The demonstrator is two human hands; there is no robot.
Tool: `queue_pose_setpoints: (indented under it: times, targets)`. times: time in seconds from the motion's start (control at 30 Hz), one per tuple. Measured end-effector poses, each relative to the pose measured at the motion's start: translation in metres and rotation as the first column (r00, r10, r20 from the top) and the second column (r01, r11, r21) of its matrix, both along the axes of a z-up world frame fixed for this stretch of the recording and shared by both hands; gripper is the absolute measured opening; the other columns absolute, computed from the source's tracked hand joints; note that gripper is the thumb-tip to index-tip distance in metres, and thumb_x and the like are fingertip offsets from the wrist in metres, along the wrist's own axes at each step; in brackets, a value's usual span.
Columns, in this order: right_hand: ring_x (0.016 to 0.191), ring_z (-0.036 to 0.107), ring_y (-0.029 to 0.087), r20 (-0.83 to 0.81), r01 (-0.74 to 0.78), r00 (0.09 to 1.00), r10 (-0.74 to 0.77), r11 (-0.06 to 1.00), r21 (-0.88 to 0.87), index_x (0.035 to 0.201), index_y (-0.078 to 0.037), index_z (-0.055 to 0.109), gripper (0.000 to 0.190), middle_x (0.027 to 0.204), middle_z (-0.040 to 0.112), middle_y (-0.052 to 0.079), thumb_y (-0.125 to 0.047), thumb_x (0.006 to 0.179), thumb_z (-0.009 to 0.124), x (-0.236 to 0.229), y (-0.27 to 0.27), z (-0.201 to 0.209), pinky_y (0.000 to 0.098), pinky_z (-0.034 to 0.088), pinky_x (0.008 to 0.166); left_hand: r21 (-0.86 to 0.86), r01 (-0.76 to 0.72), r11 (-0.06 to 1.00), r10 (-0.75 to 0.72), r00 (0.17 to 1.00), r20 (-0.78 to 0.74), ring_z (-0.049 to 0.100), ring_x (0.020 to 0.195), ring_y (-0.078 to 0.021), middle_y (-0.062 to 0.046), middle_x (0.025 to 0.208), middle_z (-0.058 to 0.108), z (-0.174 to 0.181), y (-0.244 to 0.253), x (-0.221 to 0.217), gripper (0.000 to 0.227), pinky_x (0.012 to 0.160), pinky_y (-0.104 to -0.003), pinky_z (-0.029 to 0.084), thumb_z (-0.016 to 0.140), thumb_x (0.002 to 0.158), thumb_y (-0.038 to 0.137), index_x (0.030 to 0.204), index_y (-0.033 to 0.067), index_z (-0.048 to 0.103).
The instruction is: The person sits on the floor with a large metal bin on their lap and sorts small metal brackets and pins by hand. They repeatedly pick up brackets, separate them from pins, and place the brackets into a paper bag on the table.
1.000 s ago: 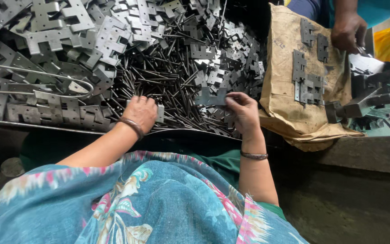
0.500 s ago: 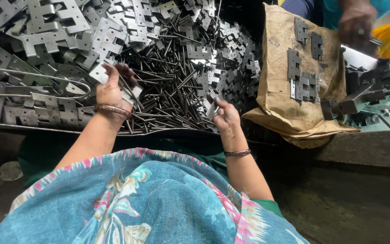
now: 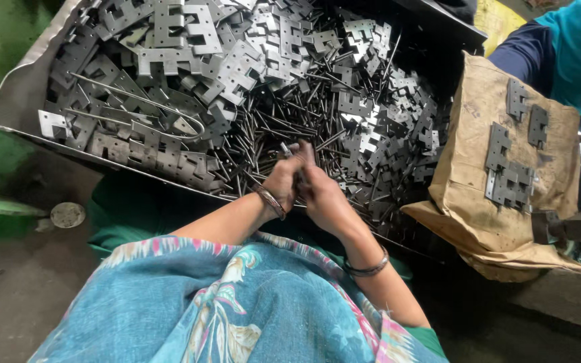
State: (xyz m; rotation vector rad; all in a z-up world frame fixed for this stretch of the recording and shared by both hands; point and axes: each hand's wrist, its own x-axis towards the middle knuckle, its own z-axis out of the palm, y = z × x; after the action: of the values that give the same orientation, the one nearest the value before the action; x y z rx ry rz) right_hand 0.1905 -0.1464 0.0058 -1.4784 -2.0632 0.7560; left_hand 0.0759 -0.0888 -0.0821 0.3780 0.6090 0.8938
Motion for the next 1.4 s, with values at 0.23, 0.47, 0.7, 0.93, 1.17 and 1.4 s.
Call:
queue_pose_setpoints:
  times: [0.23,0.47,0.7,0.93,1.17,1.4]
  targets:
    - [0.098,0.075,0.029,-0.843,-0.052,0.175,-0.508,0.850,-0.524,0.156,0.011,0.040,0.069,0.121,0.068,0.030,0.008,0.088,0.052,0.088,-0.005,-0.007,0.0269,0.058,0.073,0.528,0.670,0.522,0.636,0.107,-0.764,0.032,0.139,-0.0483,-0.037,0.150,0.035,0.031,0.087,-0.061,0.097,0.115,-0.055,0.027,0.087,0.078,0.051,0.146,-0.0029,0.043]
    - [0.089,0.077,0.029,-0.790,0.138,-0.024,-0.613,0.781,-0.610,0.145,0.010,0.046,0.066,0.112,0.072,0.021,0.010,0.080,0.056,0.132,-0.029,0.007,0.0343,0.066,0.081,0.465,0.858,0.218,0.971,-0.143,-0.190,0.068,0.080,-0.0224,-0.005,0.091,0.066,-0.008,0.134,-0.111,0.011,0.068,-0.035,0.054,0.064,0.089,0.015,0.079,0.0127,0.063]
    - [0.087,0.073,0.019,-0.630,0.719,0.559,-0.539,0.694,0.045,0.149,0.007,0.050,0.058,0.115,0.074,0.018,0.016,0.093,0.058,0.223,-0.027,0.036,0.0293,0.063,0.075,0.437,0.834,0.337,0.873,-0.103,-0.476,0.073,0.088,-0.0328,-0.015,0.118,0.075,0.015,0.095,-0.107,0.016,0.076,-0.043,0.060,0.059,0.097,0.006,0.107,0.0024,0.071]
    - [0.078,0.066,0.028,0.575,0.475,0.185,-0.797,0.584,0.658,0.157,0.006,0.033,0.075,0.110,0.069,0.021,-0.005,0.089,0.061,0.373,0.010,0.030,0.0367,0.057,0.061,-0.144,0.897,0.417,0.251,-0.266,-0.931,0.071,0.103,-0.0411,-0.023,0.103,0.075,-0.001,0.063,-0.077,0.038,0.091,-0.049,0.057,0.082,0.080,0.028,0.112,0.0109,0.073]
    - [0.101,0.068,0.036,0.756,0.602,0.316,-0.573,0.737,0.307,0.166,0.003,0.028,0.071,0.118,0.067,0.025,0.003,0.100,0.054,0.320,0.045,0.011,0.0451,0.056,0.088,-0.127,0.898,0.422,0.161,-0.212,-0.964,0.069,0.103,-0.0445,-0.027,0.105,0.071,0.014,0.046,-0.070,0.079,0.089,-0.050,0.056,0.091,0.069,0.040,0.130,0.0060,0.054]
    - [0.129,0.049,0.048,0.480,0.319,0.830,-0.284,0.948,0.011,0.147,-0.011,0.046,0.091,0.150,0.044,0.027,-0.002,0.064,0.082,0.158,0.099,-0.058,0.0474,0.043,0.101,-0.098,0.878,0.469,0.199,-0.213,-0.956,0.070,0.103,-0.0419,-0.020,0.107,0.074,0.014,0.036,-0.057,0.056,0.087,-0.051,0.056,0.084,0.081,0.040,0.128,0.0203,0.061]
